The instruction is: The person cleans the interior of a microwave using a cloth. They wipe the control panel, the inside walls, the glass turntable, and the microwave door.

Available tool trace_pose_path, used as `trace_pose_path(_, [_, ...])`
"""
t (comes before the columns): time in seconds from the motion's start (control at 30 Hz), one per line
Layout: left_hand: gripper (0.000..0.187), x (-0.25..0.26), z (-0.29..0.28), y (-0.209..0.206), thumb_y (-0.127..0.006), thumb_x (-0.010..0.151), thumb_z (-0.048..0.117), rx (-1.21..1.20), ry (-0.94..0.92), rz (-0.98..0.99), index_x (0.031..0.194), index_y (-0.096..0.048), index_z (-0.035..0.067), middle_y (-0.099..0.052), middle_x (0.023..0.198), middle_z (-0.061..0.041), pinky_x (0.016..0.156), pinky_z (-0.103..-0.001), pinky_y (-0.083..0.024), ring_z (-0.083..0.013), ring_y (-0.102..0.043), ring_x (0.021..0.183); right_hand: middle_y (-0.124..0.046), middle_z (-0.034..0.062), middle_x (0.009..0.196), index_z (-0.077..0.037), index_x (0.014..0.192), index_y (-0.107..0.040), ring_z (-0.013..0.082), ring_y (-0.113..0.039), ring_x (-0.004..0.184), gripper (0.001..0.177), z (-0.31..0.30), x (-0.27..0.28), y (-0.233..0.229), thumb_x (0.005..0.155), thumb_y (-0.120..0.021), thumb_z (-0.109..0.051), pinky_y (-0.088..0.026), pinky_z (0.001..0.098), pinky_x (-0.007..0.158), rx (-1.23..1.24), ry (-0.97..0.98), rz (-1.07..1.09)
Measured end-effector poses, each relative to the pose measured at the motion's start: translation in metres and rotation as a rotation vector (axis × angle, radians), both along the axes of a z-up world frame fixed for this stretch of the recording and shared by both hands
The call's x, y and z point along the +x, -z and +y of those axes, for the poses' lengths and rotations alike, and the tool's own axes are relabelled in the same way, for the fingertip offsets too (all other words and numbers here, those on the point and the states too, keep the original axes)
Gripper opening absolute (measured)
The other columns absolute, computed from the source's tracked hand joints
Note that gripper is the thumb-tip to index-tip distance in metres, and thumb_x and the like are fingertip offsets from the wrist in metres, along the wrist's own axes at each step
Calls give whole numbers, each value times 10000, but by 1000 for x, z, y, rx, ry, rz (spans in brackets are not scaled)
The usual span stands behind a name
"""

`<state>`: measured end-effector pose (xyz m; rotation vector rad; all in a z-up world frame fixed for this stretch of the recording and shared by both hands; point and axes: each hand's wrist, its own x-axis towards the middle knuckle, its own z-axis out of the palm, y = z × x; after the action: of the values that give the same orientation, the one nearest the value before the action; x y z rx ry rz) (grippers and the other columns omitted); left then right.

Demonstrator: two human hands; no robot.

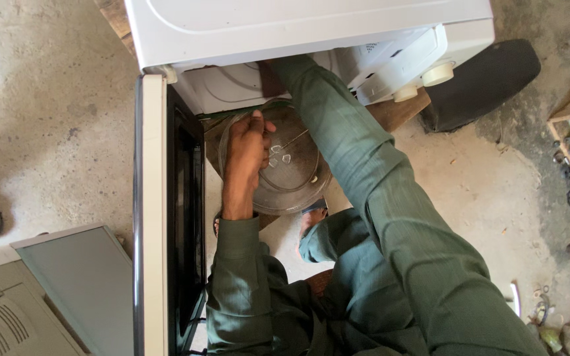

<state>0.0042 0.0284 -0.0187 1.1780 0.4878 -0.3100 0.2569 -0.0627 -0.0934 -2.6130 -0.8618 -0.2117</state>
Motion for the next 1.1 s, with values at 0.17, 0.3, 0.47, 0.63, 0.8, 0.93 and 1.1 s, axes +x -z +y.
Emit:
trace_pose_path(0.17, [405, 0, 7, -3, -438, 1089, 368, -15, 29, 40, 876, -576, 52, -379, 557, 70, 373, -249, -188, -37, -267, 426, -567, 205, 1389, -66, 1412, -558, 378, -558, 1232, 401, -33, 3, 0, 1060, -544, -258, -455, 473, 1018, -12, 113, 23])
trace_pose_path(0.3, [402, -3, 16, -5, -434, 1089, 370, -74, 49, 14, 851, -556, 70, -341, 544, 76, 365, -253, -176, -37, -224, 415, -530, 211, 1447, -53, 1455, -517, 384, -527, 1278, 428, -53, -18, -10, 1091, -506, -278, -435, 478, 1049, 15, 46, 44])
trace_pose_path(0.47, [404, -9, 22, -8, -435, 1097, 371, 12, 79, 10, 832, -551, 89, -352, 555, 82, 375, -250, -196, -37, -239, 428, -602, 192, 1377, -60, 1405, -579, 356, -582, 1234, 383, -48, -48, -25, 1071, -504, -232, -465, 458, 1034, 17, 30, 17])
trace_pose_path(0.63, [393, -11, 19, -7, -448, 1088, 369, 22, 85, 24, 828, -557, 95, -365, 548, 76, 372, -256, -202, -43, -253, 422, -692, 177, 1242, -81, 1268, -695, 345, -641, 1136, 318, -72, -59, -53, 984, -590, -180, -509, 454, 958, 5, -30, 153])
trace_pose_path(0.8, [398, -8, 15, -5, -445, 1091, 357, -8, 87, 1, 828, -551, 79, -372, 553, 76, 379, -256, -203, -40, -256, 428, -729, 167, 1210, -44, 1266, -682, 336, -693, 1133, 247, -75, -68, -71, 1055, -592, -133, -546, 458, 999, 145, -9, -37])
trace_pose_path(0.93, [411, -6, 12, -5, -440, 1092, 362, -12, 104, -13, 819, -550, 76, -349, 545, 75, 378, -261, -188, -41, -230, 425, -710, 232, 1093, 14, 1166, -690, 411, -664, 1024, 488, -86, -100, -70, 832, -803, -322, -519, 499, 858, 67, -146, -19])
trace_pose_path(1.1, [424, -5, 11, -8, -444, 1085, 367, 15, 93, 9, 805, -566, 74, -355, 531, 72, 376, -261, -192, -42, -241, 419, -698, 251, 1095, -4, 1181, -702, 422, -678, 1024, 256, -89, -83, -33, 930, -659, -23, -536, 516, 892, -125, -23, -209])
